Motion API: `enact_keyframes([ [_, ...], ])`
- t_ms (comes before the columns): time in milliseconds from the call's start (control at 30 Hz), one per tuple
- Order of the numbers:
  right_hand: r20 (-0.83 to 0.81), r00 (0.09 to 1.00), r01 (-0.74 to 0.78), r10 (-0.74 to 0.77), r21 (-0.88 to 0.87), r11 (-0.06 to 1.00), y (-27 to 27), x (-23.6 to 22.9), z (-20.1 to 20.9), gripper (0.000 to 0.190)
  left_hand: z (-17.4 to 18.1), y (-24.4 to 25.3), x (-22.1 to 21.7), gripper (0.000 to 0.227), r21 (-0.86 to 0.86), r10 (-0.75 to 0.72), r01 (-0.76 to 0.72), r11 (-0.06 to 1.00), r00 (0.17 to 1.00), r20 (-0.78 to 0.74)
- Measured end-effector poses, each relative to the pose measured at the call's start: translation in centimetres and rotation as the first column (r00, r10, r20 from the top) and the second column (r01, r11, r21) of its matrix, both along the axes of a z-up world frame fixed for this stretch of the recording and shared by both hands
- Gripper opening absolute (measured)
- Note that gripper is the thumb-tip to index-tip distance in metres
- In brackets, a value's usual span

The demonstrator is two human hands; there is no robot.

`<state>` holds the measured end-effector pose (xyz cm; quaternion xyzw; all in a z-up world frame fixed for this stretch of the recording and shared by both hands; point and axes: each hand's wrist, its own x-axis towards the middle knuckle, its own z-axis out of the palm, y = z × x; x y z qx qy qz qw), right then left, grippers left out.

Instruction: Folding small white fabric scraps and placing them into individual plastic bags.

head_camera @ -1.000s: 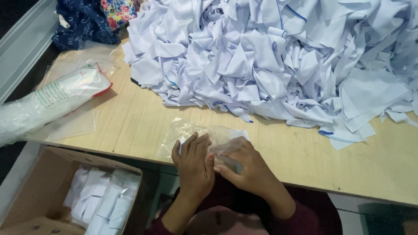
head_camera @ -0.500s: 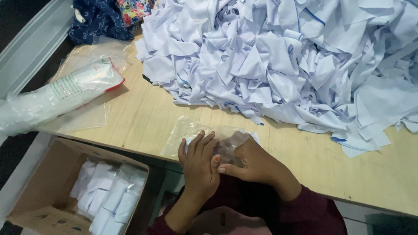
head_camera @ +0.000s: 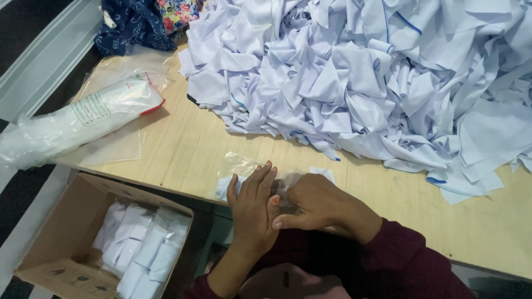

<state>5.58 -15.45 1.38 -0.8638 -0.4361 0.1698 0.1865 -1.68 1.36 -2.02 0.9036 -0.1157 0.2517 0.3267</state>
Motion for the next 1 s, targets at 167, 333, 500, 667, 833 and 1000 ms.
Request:
enact_keyframes([
  [167, 0.038, 0.999, 0.001, 0.000, -0.034, 0.999, 0.4, -0.1, 0.1, 0.083, 1.0, 1.0, 0.0, 0.053, 0.018, -0.021, 0.021, 1.000, 1.000, -0.018],
  [333, -0.125, 0.968, 0.223, -0.217, 0.041, 0.974, -1.6, 0.1, -2.0, 0.076, -1.1, 1.3, 0.5, 0.045, 0.003, 0.015, -0.015, 1.000, 1.000, 0.000],
  [500, -0.673, 0.576, 0.806, -0.463, 0.373, 0.460, -3.4, -2.1, 1.4, 0.041, -2.0, 1.5, 0.9, 0.048, 0.150, 0.079, -0.086, 0.985, 0.996, 0.051],
  [667, -0.438, 0.530, 0.819, -0.726, 0.488, 0.304, -3.5, -3.7, 1.0, 0.043, -0.5, 1.2, 0.6, 0.043, 0.225, 0.112, -0.108, 0.968, 0.994, -0.006],
  [833, 0.243, 0.612, 0.416, -0.752, 0.711, 0.568, -1.0, -5.3, 0.2, 0.039, 0.6, 1.1, 0.8, 0.031, 0.267, 0.148, -0.148, 0.952, 0.989, 0.019],
  [1000, 0.565, 0.682, 0.484, -0.464, 0.127, 0.866, 0.2, -4.7, -4.8, 0.062, -1.4, 2.0, 1.6, 0.044, 0.401, 0.217, -0.232, 0.886, 0.973, 0.083],
])
